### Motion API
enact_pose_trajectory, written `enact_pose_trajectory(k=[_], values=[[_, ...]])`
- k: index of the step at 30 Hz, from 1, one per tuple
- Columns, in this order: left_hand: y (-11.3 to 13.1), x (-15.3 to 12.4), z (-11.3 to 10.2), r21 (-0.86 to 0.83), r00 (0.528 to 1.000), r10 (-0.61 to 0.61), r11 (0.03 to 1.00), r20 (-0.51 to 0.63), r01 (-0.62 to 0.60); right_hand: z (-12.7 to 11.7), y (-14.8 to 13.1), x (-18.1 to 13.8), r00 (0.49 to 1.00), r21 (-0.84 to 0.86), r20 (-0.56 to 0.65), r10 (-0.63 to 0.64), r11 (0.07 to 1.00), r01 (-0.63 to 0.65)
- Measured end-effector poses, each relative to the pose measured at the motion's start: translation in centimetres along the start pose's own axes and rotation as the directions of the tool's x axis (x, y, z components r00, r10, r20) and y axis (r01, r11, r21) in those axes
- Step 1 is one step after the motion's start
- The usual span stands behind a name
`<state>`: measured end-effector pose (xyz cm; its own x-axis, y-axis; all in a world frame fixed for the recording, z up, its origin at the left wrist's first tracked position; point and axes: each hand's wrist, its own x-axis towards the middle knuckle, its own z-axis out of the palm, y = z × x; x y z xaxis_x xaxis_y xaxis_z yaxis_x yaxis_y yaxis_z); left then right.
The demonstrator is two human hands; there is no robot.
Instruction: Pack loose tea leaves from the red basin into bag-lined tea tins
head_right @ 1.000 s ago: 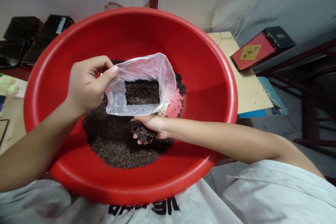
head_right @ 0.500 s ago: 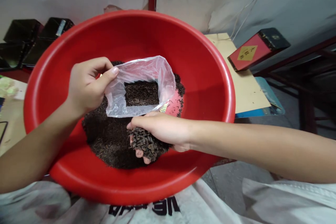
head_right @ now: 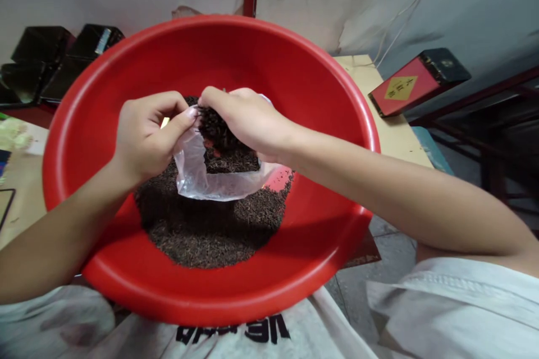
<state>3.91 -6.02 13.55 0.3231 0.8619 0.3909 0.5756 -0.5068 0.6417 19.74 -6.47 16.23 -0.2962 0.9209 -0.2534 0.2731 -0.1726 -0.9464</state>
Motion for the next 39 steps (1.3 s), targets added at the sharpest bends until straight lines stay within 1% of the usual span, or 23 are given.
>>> enact_pose_trajectory(k=[1, 2, 3, 5, 6, 8, 11, 14, 17, 20, 21, 22, 24, 25, 27, 28, 30, 31, 33, 35, 36, 37, 39], values=[[0.0, 0.0, 0.0, -0.003, 1.0, -0.001, 1.0, 0.003, 0.001, 0.0, 0.5, 0.4, 0.996, -0.08, -0.063, -0.059, 0.995, 0.053], [-0.1, 0.0, 0.1, -0.006, 1.0, -0.001, 1.0, 0.003, 0.001, 0.0, 0.9, 0.7, 0.983, -0.214, -0.112, -0.147, 0.969, 0.12], [-0.2, 0.0, 0.1, -0.01, 1.0, 0.0, 1.0, -0.002, 0.0, 0.0, 1.4, 0.9, 0.961, -0.36, -0.131, -0.242, 0.915, 0.182], [-0.3, 0.1, 0.1, -0.018, 1.0, 0.002, 1.0, -0.007, -0.002, -0.1, 2.1, 1.1, 0.931, -0.57, -0.063, -0.361, 0.778, 0.263], [-0.3, 0.1, 0.1, -0.021, 1.0, 0.002, 1.0, -0.008, -0.002, -0.3, 2.4, 1.2, 0.926, -0.63, 0.001, -0.377, 0.719, 0.293], [-0.4, 0.2, 0.1, -0.019, 1.0, -0.002, 1.0, -0.002, 0.002, -0.6, 2.8, 1.1, 0.926, -0.696, 0.118, -0.358, 0.635, 0.334], [-0.5, 0.3, 0.2, -0.017, 1.0, -0.02, 1.0, -0.001, 0.02, -1.3, 2.7, 0.9, 0.92, -0.715, 0.221, -0.325, 0.588, 0.38], [-0.8, 0.5, 0.3, -0.022, 1.0, -0.025, 0.999, -0.001, 0.025, -2.3, 2.2, 0.5, 0.917, -0.686, 0.23, -0.326, 0.614, 0.391], [-1.6, 0.9, 0.5, -0.022, 1.0, -0.031, 0.999, -0.007, 0.031, -3.4, 2.2, 0.3, 0.89, -0.627, 0.131, -0.437, 0.659, 0.416], [-2.5, 1.3, 0.8, -0.037, 0.999, -0.038, 0.999, -0.023, 0.037, -4.4, 3.5, 0.5, 0.802, -0.538, -0.066, -0.593, 0.698, 0.472], [-2.8, 1.4, 0.9, -0.041, 0.999, -0.035, 0.999, -0.029, 0.034, -4.7, 4.0, 0.6, 0.773, -0.512, -0.106, -0.626, 0.701, 0.497], [-3.0, 1.5, 1.0, -0.044, 0.999, -0.029, 0.999, -0.039, 0.027, -4.8, 4.5, 0.6, 0.75, -0.496, -0.117, -0.651, 0.693, 0.524], [-3.2, 1.4, 1.1, -0.035, 0.998, -0.008, 0.999, -0.064, 0.006, -5.1, 5.0, 0.6, 0.735, -0.5, -0.062, -0.675, 0.658, 0.563], [-3.2, 1.3, 1.1, -0.023, 0.997, 0.008, 1.0, -0.076, -0.01, -5.1, 5.0, 0.7, 0.742, -0.515, -0.015, -0.671, 0.641, 0.569], [-3.1, 1.1, 1.1, 0.009, 0.995, 0.047, 0.999, -0.088, -0.046, -5.1, 4.6, 1.3, 0.796, -0.543, 0.084, -0.599, 0.642, 0.541], [-3.0, 1.0, 1.1, 0.023, 0.994, 0.064, 0.998, -0.084, -0.062, -4.9, 4.4, 1.9, 0.838, -0.553, 0.132, -0.529, 0.662, 0.505], [-2.8, 0.8, 1.0, 0.037, 0.994, 0.081, 0.996, -0.071, -0.079, -4.3, 4.0, 4.0, 0.915, -0.573, 0.229, -0.331, 0.714, 0.402], [-2.7, 0.8, 1.0, 0.036, 0.994, 0.08, 0.996, -0.069, -0.078, -3.8, 3.9, 5.3, 0.936, -0.592, 0.28, -0.215, 0.729, 0.345], [-2.6, 0.8, 0.8, 0.029, 0.995, 0.074, 0.997, -0.074, -0.072, -2.4, 3.7, 7.7, 0.93, -0.662, 0.364, 0.04, 0.714, 0.228], [-2.6, 0.8, 0.7, 0.023, 0.994, 0.078, 0.997, -0.076, -0.076, -1.0, 3.2, 9.3, 0.9, -0.769, 0.344, 0.267, 0.63, 0.107], [-2.6, 0.8, 0.6, 0.02, 0.994, 0.084, 0.996, -0.076, -0.082, -0.5, 2.9, 9.6, 0.9, -0.78, 0.322, 0.295, 0.621, 0.076], [-2.7, 0.8, 0.6, 0.016, 0.993, 0.09, 0.996, -0.075, -0.089, -0.1, 2.5, 9.7, 0.911, -0.786, 0.309, 0.273, 0.613, 0.083], [-2.6, 0.8, 0.6, 0.002, 0.993, 0.094, 0.996, -0.073, -0.094, 0.1, 1.9, 9.1, 0.927, -0.77, 0.337, 0.162, 0.614, 0.173]])
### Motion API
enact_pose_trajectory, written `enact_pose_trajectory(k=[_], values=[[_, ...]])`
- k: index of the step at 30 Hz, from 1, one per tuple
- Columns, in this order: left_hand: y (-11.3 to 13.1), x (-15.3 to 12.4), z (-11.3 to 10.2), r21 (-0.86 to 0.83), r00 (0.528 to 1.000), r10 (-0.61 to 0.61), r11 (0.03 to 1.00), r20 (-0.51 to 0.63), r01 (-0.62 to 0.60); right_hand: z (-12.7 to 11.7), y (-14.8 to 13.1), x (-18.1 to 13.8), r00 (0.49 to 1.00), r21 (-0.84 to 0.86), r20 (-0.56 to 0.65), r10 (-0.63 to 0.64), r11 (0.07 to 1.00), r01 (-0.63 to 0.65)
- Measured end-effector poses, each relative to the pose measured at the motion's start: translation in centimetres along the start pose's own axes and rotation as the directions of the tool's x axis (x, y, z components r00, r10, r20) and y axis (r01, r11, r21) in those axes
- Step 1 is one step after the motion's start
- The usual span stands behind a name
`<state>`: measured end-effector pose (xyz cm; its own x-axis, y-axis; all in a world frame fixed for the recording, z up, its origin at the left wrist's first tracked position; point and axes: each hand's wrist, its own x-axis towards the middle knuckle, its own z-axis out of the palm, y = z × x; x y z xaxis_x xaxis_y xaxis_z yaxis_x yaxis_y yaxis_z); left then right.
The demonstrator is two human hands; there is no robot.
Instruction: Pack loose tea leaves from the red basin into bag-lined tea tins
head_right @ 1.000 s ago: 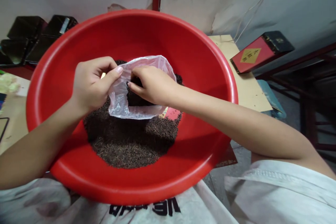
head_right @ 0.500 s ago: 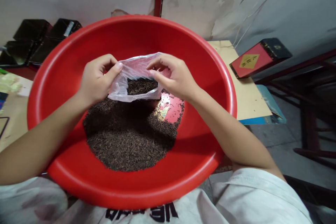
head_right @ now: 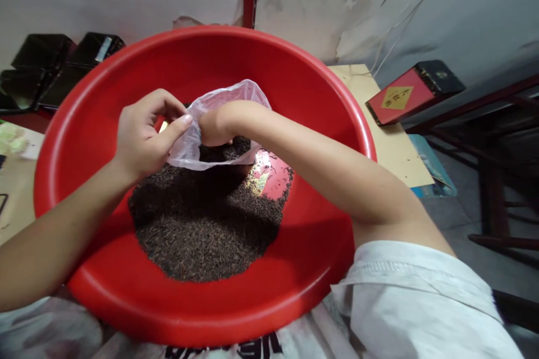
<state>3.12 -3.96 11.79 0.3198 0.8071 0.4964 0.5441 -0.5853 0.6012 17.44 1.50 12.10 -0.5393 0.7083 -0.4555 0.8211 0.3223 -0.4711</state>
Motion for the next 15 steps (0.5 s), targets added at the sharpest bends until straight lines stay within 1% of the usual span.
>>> enact_pose_trajectory(k=[2, 4, 5, 8, 10, 12, 14, 15], values=[[0.1, 0.0, 0.1, -0.015, 1.0, -0.006, 1.0, 0.008, 0.006, 0.0, -0.3, -0.9, 0.997, -0.044, 0.016, -0.074, 0.996, 0.075], [0.1, -0.1, 0.2, -0.017, 1.0, -0.012, 1.0, 0.019, 0.012, 0.2, -0.3, -1.5, 0.995, -0.073, 0.04, -0.09, 0.993, 0.093], [0.1, -0.1, 0.2, -0.016, 1.0, -0.011, 1.0, 0.019, 0.011, 0.4, -0.3, -1.6, 0.995, -0.084, 0.02, -0.098, 0.992, 0.099], [0.1, -0.2, 0.3, -0.008, 1.0, 0.002, 1.0, -0.001, -0.002, 0.6, -0.5, -2.0, 0.989, -0.11, -0.096, -0.116, 0.988, 0.105], [0.0, -0.2, 0.3, -0.01, 1.0, 0.016, 1.0, -0.012, -0.016, 0.5, -0.6, -2.4, 0.994, -0.132, -0.095, -0.059, 0.99, 0.046], [0.1, -0.3, 0.3, -0.016, 1.0, 0.03, 0.999, -0.005, -0.03, 0.3, -0.8, -3.1, 0.998, -0.195, -0.053, 0.023, 0.98, -0.033], [0.1, -0.3, 0.2, -0.016, 0.999, 0.042, 0.999, 0.005, -0.042, 0.0, -0.8, -4.1, 0.997, -0.255, 0.003, 0.079, 0.964, -0.076], [0.1, -0.3, 0.2, -0.012, 0.999, 0.045, 0.999, 0.009, -0.045, 0.0, -0.8, -4.5, 0.996, -0.262, 0.015, 0.084, 0.962, -0.077]])
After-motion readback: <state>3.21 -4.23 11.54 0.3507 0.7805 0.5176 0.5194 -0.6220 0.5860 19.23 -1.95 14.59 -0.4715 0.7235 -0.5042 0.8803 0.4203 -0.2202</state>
